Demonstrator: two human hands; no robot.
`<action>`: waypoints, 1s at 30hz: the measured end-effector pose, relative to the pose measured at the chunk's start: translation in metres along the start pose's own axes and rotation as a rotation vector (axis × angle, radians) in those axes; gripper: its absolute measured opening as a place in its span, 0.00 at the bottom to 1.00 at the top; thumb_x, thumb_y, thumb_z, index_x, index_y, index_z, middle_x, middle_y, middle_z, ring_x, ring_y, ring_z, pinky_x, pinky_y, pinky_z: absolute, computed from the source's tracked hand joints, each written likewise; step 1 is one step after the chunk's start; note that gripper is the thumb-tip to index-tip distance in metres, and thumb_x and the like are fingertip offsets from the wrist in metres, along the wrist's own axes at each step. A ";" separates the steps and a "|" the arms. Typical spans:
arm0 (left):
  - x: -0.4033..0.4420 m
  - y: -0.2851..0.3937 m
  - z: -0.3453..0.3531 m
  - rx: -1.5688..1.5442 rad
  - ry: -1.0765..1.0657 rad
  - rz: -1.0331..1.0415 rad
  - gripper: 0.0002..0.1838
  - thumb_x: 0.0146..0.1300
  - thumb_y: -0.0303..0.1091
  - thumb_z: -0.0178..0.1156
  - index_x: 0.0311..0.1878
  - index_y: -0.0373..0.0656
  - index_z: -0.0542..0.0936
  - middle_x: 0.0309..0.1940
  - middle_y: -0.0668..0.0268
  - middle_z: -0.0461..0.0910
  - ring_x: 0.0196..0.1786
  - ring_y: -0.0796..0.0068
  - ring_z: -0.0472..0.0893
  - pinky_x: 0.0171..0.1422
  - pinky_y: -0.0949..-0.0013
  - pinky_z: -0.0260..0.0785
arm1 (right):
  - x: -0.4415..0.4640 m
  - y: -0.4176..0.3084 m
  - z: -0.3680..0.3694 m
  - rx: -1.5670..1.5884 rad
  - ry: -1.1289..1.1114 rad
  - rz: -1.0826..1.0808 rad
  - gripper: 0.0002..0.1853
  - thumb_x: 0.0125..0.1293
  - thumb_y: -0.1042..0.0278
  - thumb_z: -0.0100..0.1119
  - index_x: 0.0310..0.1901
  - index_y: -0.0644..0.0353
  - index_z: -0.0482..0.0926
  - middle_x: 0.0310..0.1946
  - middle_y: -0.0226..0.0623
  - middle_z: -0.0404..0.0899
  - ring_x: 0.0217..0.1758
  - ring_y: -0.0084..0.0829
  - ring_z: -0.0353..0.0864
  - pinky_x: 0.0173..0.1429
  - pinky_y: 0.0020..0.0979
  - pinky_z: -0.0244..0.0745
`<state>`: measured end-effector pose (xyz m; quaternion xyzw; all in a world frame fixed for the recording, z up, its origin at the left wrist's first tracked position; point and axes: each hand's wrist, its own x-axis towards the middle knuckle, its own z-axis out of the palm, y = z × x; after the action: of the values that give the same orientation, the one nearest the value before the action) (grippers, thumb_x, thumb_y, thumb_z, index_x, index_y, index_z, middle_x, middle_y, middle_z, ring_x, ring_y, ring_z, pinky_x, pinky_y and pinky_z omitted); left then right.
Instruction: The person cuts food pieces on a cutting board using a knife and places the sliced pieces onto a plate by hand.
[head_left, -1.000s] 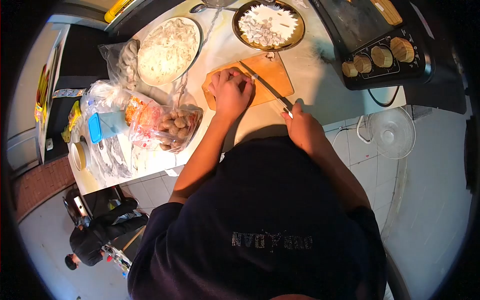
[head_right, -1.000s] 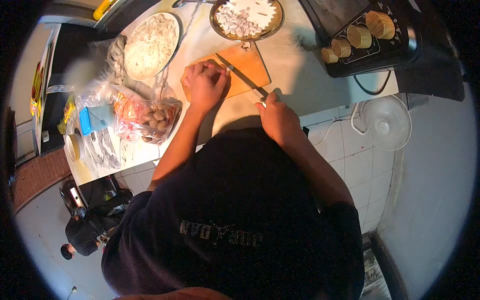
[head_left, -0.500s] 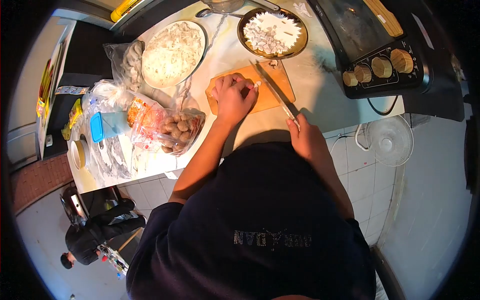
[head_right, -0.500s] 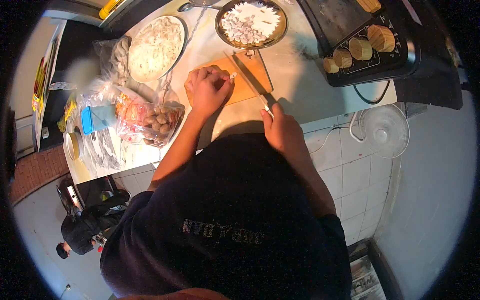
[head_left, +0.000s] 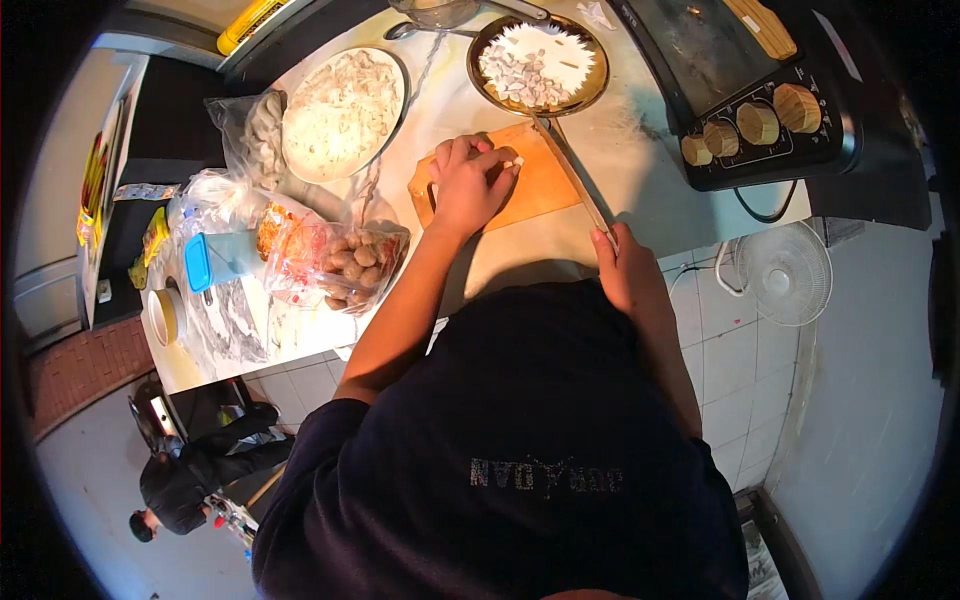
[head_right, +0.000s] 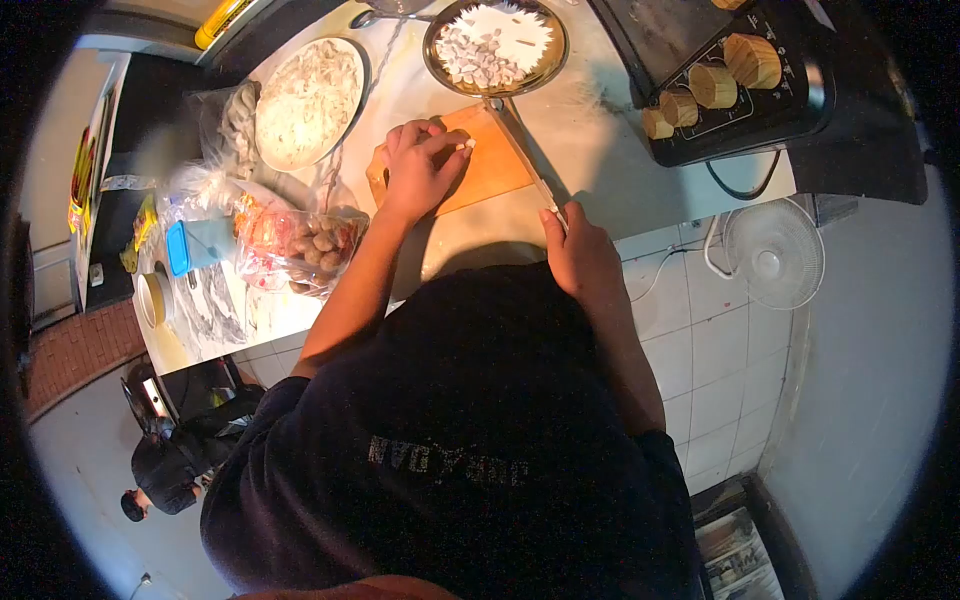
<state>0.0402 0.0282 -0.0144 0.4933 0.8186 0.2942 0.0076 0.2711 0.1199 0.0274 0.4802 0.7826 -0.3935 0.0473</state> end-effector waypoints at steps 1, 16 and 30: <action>0.001 0.000 0.001 -0.017 0.001 0.005 0.09 0.57 0.39 0.69 0.42 0.58 0.88 0.46 0.67 0.75 0.56 0.58 0.68 0.58 0.53 0.58 | 0.000 0.001 0.000 0.007 0.009 0.007 0.23 0.75 0.47 0.47 0.47 0.65 0.73 0.38 0.61 0.81 0.48 0.63 0.79 0.48 0.52 0.73; 0.012 -0.007 0.008 -0.115 0.055 0.049 0.09 0.53 0.37 0.71 0.37 0.47 0.86 0.48 0.64 0.76 0.57 0.57 0.68 0.62 0.55 0.56 | 0.003 0.011 -0.003 0.023 -0.006 -0.017 0.23 0.75 0.44 0.46 0.49 0.61 0.71 0.39 0.61 0.82 0.48 0.65 0.79 0.52 0.58 0.73; 0.117 -0.024 -0.011 -0.031 0.116 0.112 0.19 0.54 0.47 0.74 0.47 0.50 0.88 0.52 0.62 0.79 0.58 0.57 0.69 0.64 0.56 0.58 | 0.001 0.012 -0.011 0.041 0.013 0.016 0.23 0.75 0.45 0.46 0.48 0.60 0.72 0.39 0.59 0.82 0.48 0.64 0.79 0.51 0.57 0.73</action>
<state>-0.0427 0.1096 0.0151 0.5204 0.7840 0.3349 -0.0486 0.2833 0.1305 0.0272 0.4896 0.7709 -0.4058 0.0357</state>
